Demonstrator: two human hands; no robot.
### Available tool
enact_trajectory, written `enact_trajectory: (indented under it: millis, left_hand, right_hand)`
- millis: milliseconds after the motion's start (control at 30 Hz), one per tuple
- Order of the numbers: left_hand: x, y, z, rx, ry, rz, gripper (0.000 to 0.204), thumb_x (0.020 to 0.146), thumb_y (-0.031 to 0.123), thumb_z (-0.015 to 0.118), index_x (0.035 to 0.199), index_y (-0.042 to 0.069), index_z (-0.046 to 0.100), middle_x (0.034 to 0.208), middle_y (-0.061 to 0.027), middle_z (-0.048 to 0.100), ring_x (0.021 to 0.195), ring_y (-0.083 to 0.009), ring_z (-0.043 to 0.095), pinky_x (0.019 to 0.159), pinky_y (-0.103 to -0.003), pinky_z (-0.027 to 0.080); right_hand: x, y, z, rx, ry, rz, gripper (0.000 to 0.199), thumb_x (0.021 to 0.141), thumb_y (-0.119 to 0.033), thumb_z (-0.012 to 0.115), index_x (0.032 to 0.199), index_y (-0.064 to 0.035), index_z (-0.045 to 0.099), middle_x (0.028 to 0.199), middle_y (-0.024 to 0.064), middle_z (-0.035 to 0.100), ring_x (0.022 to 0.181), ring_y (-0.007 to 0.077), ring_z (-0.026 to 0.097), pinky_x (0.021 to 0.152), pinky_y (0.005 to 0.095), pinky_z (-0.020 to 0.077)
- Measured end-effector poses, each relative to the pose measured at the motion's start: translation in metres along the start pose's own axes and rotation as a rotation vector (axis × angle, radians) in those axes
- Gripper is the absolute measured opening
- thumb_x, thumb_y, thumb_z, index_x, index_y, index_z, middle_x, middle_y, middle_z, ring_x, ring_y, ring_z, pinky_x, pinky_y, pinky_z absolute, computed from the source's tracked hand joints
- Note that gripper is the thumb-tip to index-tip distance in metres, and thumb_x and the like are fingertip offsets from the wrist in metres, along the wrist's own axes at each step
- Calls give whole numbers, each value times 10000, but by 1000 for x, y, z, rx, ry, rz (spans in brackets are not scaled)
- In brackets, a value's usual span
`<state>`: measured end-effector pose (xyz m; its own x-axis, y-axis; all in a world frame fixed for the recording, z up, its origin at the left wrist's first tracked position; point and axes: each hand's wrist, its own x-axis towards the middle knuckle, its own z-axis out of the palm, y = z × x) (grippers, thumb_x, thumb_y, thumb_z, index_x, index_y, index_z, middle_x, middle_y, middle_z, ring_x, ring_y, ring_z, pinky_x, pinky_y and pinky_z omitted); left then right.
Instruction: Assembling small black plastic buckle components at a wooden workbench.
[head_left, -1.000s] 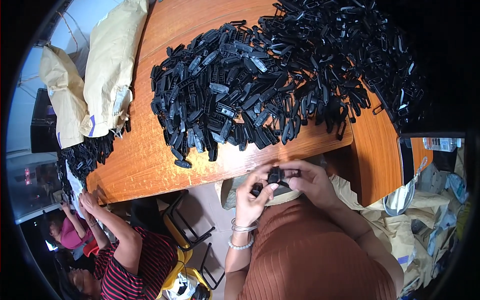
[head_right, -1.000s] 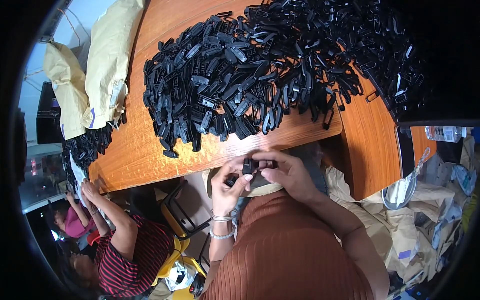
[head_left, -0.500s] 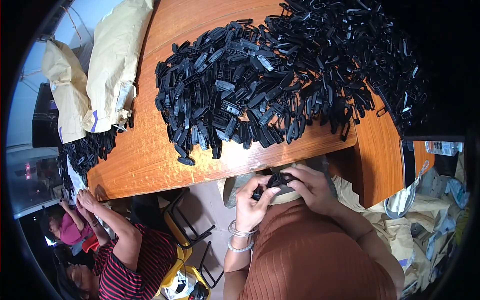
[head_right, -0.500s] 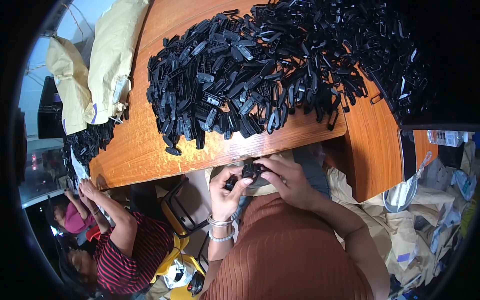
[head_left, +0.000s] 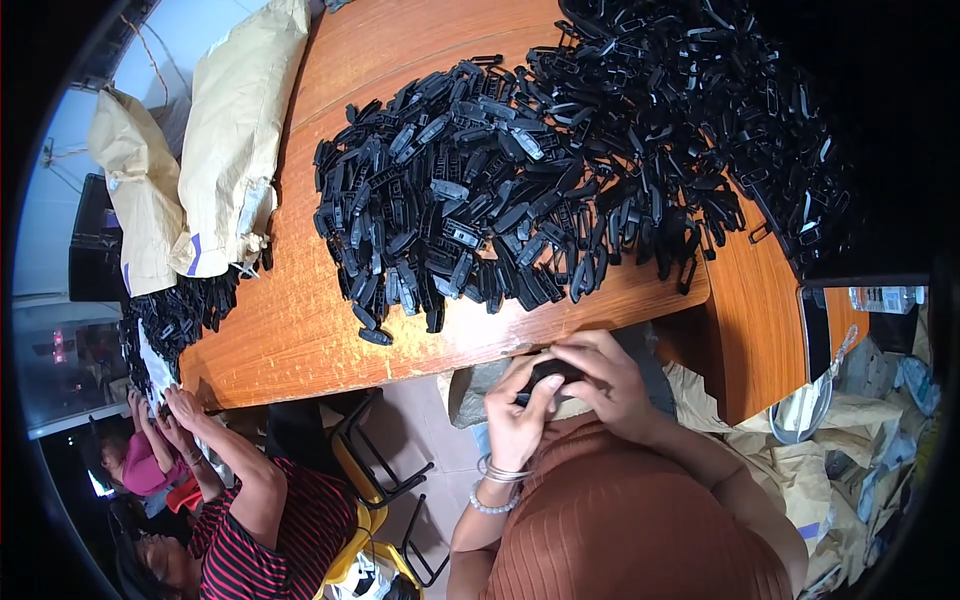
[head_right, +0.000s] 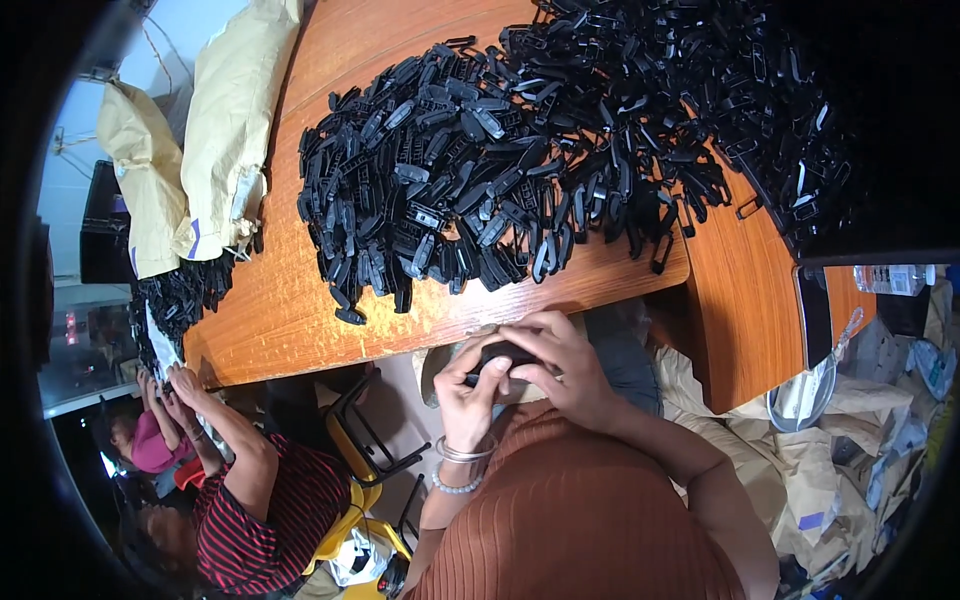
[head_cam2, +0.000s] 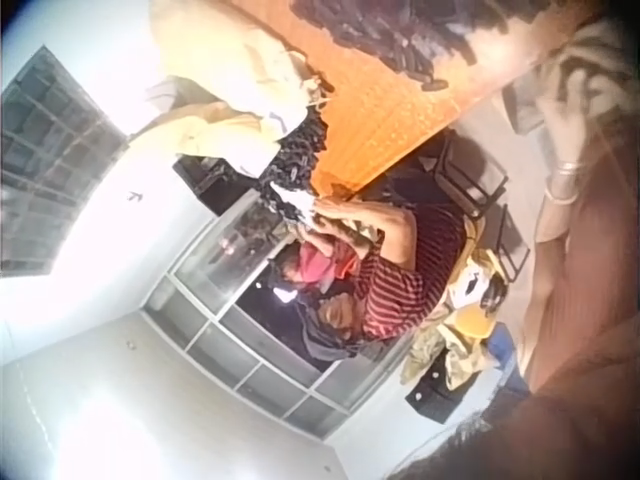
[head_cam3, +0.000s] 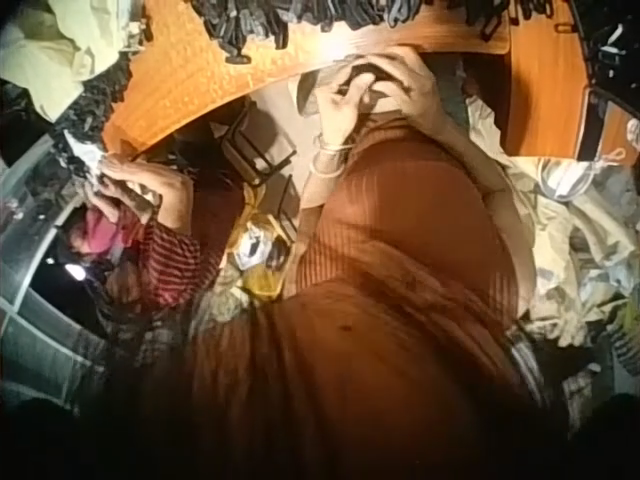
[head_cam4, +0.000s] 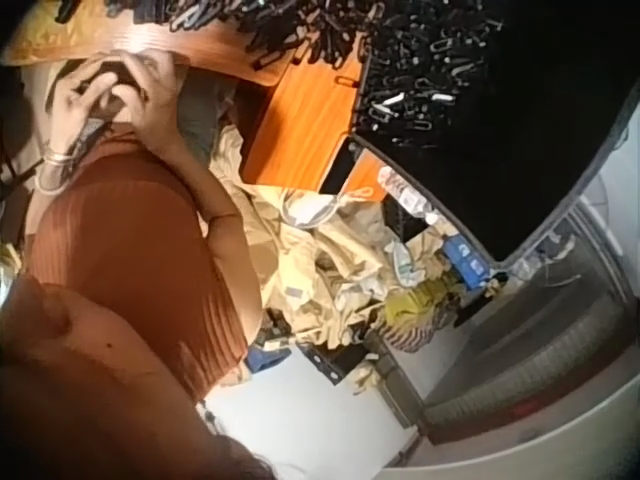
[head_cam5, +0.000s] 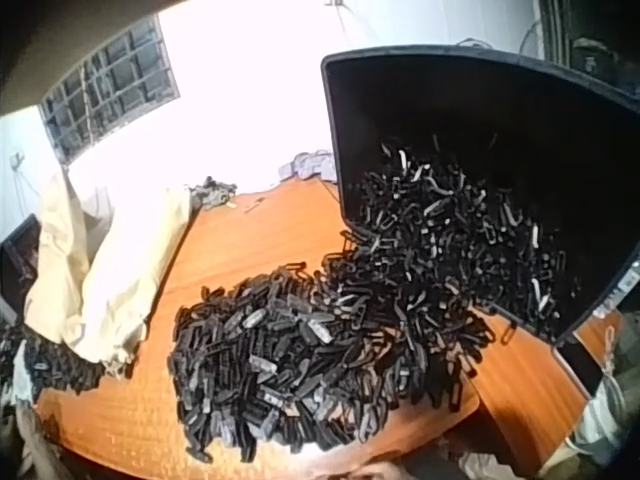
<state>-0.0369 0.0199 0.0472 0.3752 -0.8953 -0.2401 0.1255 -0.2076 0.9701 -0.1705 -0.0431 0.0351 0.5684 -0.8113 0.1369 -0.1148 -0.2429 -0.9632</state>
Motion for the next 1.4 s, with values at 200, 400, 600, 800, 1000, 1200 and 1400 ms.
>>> enact_trajectory:
  millis: [200,400,600,800,1000,1200,1400]
  left_hand:
    - [1,-12,-17,-289,-143,-152,188,831,43,596,977,-71,633,719,-45,549,489,-55,446,437,-181,326]
    - [14,-20,-24,-463,-182,-201,316,886,231,547,993,-65,576,682,-38,547,454,-79,439,404,-186,327]
    - [66,-3,-61,-15,162,175,212,862,145,573,694,31,514,654,-42,547,480,-78,425,414,-188,306]
    - [109,9,-60,994,325,390,185,742,114,690,835,-18,598,797,-174,587,689,-352,571,647,-395,446]
    - [108,7,-58,1006,236,372,156,751,82,670,784,-21,558,749,-170,567,660,-349,545,607,-388,425]
    - [80,-6,-55,515,393,378,148,842,51,583,890,30,444,697,2,439,612,-78,407,573,-229,369]
    - [36,-2,-35,-163,-106,-118,271,744,-61,630,982,27,534,855,-21,539,751,-99,544,645,-216,439]
  right_hand:
    - [-11,14,-2,468,-63,225,245,776,55,571,1018,24,601,918,76,542,773,102,516,665,221,420]
    - [0,15,-1,690,-71,352,145,794,51,559,927,41,617,888,92,568,716,109,557,619,228,460]
    - [12,36,-54,-448,441,10,105,820,3,547,913,28,590,865,129,562,754,246,580,697,324,455]
    - [16,45,-103,-777,635,165,90,823,-33,564,893,23,576,857,139,552,771,316,571,697,364,449]
    - [9,50,-92,-790,518,368,201,788,-150,649,856,18,565,855,146,519,764,323,563,661,397,437]
    - [4,56,-95,-800,547,425,149,799,-100,618,813,34,554,852,145,519,718,321,550,631,379,433]
    - [-14,41,-95,-360,560,318,183,779,36,562,959,22,528,849,93,530,660,156,525,602,261,429]
